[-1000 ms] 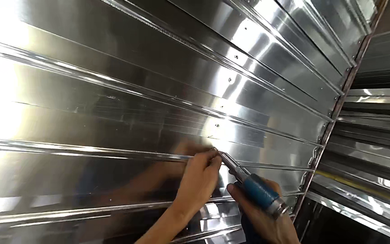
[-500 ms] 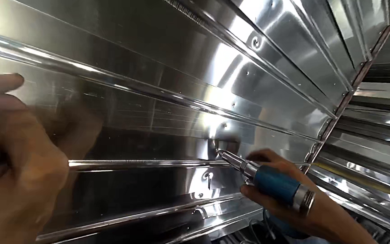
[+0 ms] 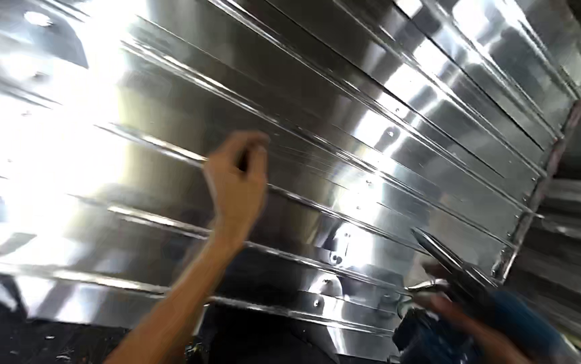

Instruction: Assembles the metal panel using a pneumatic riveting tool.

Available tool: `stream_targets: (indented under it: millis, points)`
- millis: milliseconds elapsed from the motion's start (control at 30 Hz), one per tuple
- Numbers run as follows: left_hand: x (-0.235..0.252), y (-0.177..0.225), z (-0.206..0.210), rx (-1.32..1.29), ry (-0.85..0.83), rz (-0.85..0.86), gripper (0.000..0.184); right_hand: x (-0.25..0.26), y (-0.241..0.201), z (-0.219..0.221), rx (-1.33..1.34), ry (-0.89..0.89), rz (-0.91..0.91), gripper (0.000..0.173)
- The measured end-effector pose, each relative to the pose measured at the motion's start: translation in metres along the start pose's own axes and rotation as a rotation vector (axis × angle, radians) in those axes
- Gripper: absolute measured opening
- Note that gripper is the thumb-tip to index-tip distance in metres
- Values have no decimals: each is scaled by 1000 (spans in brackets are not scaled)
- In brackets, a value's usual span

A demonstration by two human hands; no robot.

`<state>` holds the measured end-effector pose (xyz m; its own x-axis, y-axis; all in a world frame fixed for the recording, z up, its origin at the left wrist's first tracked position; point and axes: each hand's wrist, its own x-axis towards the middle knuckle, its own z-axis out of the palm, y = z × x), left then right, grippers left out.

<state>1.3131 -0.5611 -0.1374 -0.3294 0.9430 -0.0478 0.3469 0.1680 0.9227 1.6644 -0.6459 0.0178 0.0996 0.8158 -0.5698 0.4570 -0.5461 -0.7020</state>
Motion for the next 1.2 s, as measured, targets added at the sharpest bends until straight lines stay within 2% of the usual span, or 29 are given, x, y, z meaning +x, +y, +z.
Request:
stream_targets:
  millis: [67, 133, 167, 233, 333, 467, 600, 700, 833, 933, 967, 1067, 1133, 1200]
  points:
    - [-67, 36, -7, -437, -249, -377, 24, -54, 3, 5, 50, -6, -87, 39]
    - [-132, 64, -8, -840, -545, -782, 44, -92, 1, 21, 46, -77, -127, 34]
    - [-162, 74, -11, -948, -702, -901, 53, -108, -3, 32, 23, -105, -124, 35]
    - [-213, 84, -20, -1032, -934, -966, 61, -137, -2, 57, -48, -124, -97, 36]
    - [-256, 90, -34, -961, -1110, -882, 66, -166, 23, 86, -153, -153, -103, 43]
    - [-287, 91, -40, -772, -1116, -718, 49, -191, 35, 107, -211, -132, -219, 38]
    - [-297, 94, -40, -675, -1089, -626, 48, -203, 45, 116, -195, -17, -320, 38]
    - [-296, 93, -36, -719, -1066, -564, 45, -211, 56, 113, -106, 64, -300, 35]
    - [-297, 91, -34, -592, -880, -557, 31, -217, 65, 104, 93, 315, -260, 31]
    - [-301, 106, -33, -661, -886, -431, 20, -213, 71, 102, 241, 421, -261, 26]
    - [-302, 112, -29, -704, -896, -421, 16, -212, 73, 103, 251, 424, -265, 25]
    - [-288, 117, -16, -720, -834, -438, 19, -209, 70, 103, 251, 347, -296, 24]
    - [-273, 118, -15, -722, -729, -520, 18, -206, 69, 101, 144, 302, -360, 26]
    - [-255, 119, -18, -747, -592, -598, 20, -201, 73, 98, -6, 279, -451, 35]
